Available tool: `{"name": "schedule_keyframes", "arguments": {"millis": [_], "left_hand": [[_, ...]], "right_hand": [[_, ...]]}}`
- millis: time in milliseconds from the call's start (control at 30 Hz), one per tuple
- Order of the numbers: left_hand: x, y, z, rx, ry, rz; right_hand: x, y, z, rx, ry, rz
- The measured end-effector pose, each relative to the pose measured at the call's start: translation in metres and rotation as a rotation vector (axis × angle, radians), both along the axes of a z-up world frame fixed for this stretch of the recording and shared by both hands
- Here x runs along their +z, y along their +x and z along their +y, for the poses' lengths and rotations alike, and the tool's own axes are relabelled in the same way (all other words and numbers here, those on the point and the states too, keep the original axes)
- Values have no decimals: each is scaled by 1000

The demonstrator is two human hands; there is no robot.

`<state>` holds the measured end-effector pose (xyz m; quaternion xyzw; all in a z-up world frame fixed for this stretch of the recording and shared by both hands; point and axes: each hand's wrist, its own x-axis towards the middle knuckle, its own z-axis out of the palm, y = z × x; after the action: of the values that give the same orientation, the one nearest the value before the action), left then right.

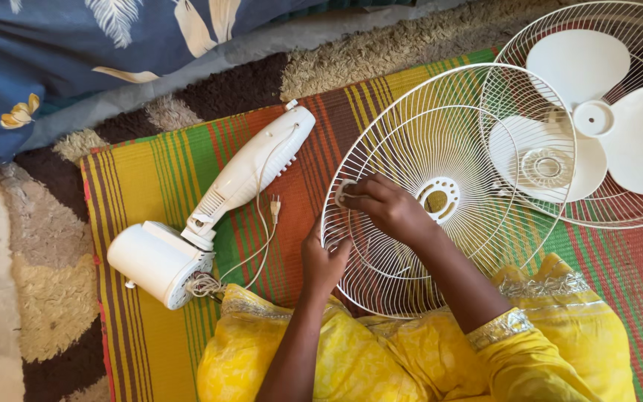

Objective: The person sits on a mat and wipes the metal grill of a disassembled electric fan using a white cloth. They clean the outer rim and inner wires of the grill, then briefly handle the central hub of the fan blades.

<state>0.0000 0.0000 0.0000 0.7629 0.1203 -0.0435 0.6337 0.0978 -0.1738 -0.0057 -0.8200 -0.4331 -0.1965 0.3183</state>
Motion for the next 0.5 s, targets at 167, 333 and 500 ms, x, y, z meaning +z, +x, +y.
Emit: {"name": "schedule_keyframes", "arguments": {"millis": [167,333,500], "left_hand": [[5,-1,-1,-6,40,-28],[10,-4,-2,-40,65,-68],[14,-9,-1,-98,38,-241]], "right_hand": [[42,-6,-13,-45,-56,19],[45,-7,-3,-161,48,-157],[30,-1,7,-137,163,-231]]}}
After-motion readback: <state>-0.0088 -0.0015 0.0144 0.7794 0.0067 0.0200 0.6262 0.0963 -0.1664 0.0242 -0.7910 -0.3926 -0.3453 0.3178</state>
